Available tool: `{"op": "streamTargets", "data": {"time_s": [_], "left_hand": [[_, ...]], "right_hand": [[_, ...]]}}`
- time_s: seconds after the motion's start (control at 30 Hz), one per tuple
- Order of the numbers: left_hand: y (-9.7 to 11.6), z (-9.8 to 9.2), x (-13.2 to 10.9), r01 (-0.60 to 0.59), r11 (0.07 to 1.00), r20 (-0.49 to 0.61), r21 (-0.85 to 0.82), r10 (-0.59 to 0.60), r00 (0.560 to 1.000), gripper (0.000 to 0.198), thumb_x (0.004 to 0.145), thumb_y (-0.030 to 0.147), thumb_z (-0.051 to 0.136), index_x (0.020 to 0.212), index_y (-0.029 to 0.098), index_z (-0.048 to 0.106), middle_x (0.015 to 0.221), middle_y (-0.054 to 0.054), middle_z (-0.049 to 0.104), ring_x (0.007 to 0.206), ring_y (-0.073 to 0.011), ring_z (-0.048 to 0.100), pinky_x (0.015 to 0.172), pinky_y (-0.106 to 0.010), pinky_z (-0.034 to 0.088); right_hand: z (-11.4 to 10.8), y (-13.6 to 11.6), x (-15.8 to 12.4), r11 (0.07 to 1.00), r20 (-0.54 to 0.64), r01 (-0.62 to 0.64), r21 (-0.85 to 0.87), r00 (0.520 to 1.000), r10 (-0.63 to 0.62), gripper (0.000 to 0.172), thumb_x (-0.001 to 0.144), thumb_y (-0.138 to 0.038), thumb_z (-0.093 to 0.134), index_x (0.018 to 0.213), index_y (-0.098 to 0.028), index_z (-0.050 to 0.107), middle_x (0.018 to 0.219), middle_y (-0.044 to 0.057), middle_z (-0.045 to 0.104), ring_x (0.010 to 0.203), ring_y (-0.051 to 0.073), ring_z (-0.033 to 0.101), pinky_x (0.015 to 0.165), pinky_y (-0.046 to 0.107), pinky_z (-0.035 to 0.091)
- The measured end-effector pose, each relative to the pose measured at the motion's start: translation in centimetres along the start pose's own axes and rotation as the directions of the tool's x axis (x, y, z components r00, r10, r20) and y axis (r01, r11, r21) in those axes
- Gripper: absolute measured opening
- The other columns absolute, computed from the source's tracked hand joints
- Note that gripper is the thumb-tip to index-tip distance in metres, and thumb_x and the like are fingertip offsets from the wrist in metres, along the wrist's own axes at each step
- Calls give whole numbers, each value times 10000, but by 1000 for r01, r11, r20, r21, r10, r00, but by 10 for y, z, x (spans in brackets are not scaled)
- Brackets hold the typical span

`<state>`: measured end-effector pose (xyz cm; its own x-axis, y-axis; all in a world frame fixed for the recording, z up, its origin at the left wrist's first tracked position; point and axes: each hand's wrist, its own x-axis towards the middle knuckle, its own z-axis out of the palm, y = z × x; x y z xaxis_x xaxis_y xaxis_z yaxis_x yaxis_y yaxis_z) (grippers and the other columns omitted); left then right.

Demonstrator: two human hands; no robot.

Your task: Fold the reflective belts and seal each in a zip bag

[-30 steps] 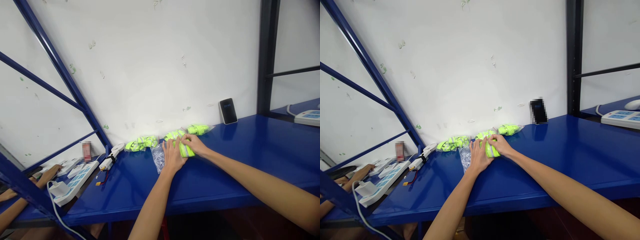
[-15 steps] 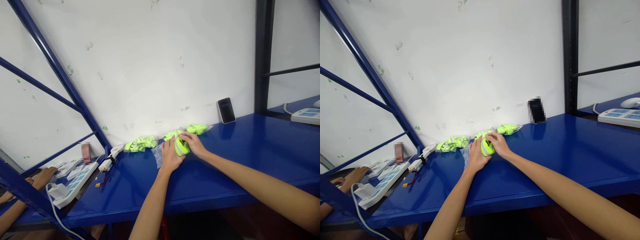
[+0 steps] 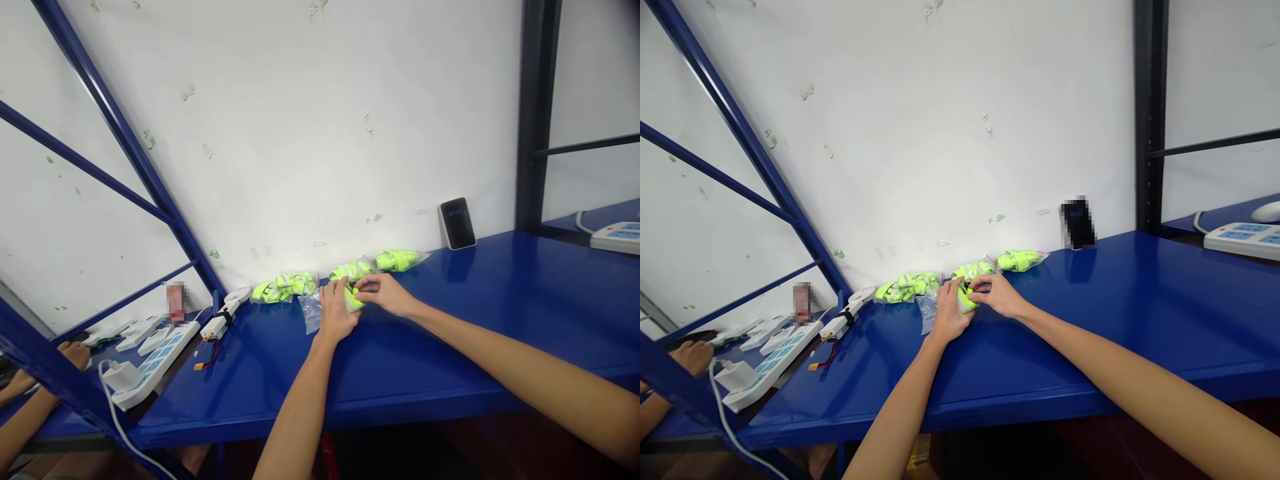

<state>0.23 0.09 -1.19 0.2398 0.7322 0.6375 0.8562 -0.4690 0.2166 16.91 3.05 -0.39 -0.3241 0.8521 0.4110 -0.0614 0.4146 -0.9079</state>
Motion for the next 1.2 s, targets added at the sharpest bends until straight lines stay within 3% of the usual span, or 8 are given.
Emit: {"op": "streamTargets", "data": {"time_s": [0.1, 0.3, 0.4, 0.6, 0.83, 1.03, 1.13, 1.2], "left_hand": [[2, 0, -1, -8, 1000, -7, 21, 8, 1000, 665, 669, 233, 671, 1292, 238, 438, 1224, -90, 514, 1182, -277, 450, 1072, -478, 281], [0, -4, 2, 12, 998, -42, 68, -9, 999, 581, 698, 234, 657, 1253, 229, 482, 1198, -84, 537, 1124, -257, 490, 1011, -422, 353], [0, -8, 4, -43, 994, 10, 103, 42, 999, 544, 708, 251, 656, 1233, 235, 512, 1166, -77, 561, 1091, -254, 511, 987, -416, 368], [9, -15, 8, -168, 977, 154, 128, 148, 977, 552, 709, 236, 636, 1249, 247, 523, 1096, -64, 620, 1033, -259, 544, 943, -411, 381], [25, -23, 6, -237, 964, 258, 124, 199, 945, 709, 704, 190, 580, 1387, 253, 402, 1072, -71, 625, 1004, -270, 545, 903, -416, 388], [27, -28, 5, -118, 992, 339, -44, 126, 932, 814, 729, 292, 631, 1463, 289, 278, 1251, -91, 558, 1158, -293, 487, 1004, -458, 346], [18, -44, 16, -11, 953, 465, -303, 158, 871, 941, 715, 408, 676, 1499, 289, 170, 1449, -108, 392, 1319, -308, 364, 1053, -452, 329], [9, -57, 27, 121, 890, 525, -440, 146, 839, 852, 795, 430, 590, 1504, 305, 136, 1489, -100, 350, 1352, -284, 345, 1039, -420, 358]], "right_hand": [[-1, 1, -1, 999, 33, -26, -30, 999, 27, 217, 632, -279, 755, 815, -167, 723, 822, 69, 737, 846, 268, 684, 832, 435, 532], [-3, -5, -6, 986, 180, 71, -153, 983, -43, 377, 726, -190, 587, 1077, -187, 725, 1160, 79, 686, 1145, 302, 577, 1042, 465, 380], [-3, -7, -7, 958, 262, 146, -247, 962, -79, 369, 720, -183, 562, 1050, -186, 727, 1206, 64, 653, 1224, 299, 491, 1075, 429, 321], [1, -8, -10, 919, 372, 218, -329, 924, -86, 127, 741, -206, 547, 746, -158, 664, 767, 19, 632, 793, 197, 544, 772, 303, 428], [1, -14, -13, 968, 493, 116, -223, 870, 9, 87, 751, -223, 556, 742, -142, 586, 733, 2, 571, 673, 141, 469, 658, 270, 382], [5, -12, -13, 981, 465, 15, -195, 882, 79, 407, 913, -436, 392, 658, -164, 557, 550, -26, 454, 529, 119, 369, 550, 275, 328], [8, -10, -11, 978, 428, -9, -208, 898, 99, 519, 924, -522, 358, 669, -149, 614, 544, 10, 523, 538, 137, 448, 557, 279, 365], [7, -9, -8, 975, 425, -41, -217, 896, 132, 539, 913, -548, 376, 709, -133, 654, 561, 40, 585, 547, 150, 509, 565, 277, 396]]}}
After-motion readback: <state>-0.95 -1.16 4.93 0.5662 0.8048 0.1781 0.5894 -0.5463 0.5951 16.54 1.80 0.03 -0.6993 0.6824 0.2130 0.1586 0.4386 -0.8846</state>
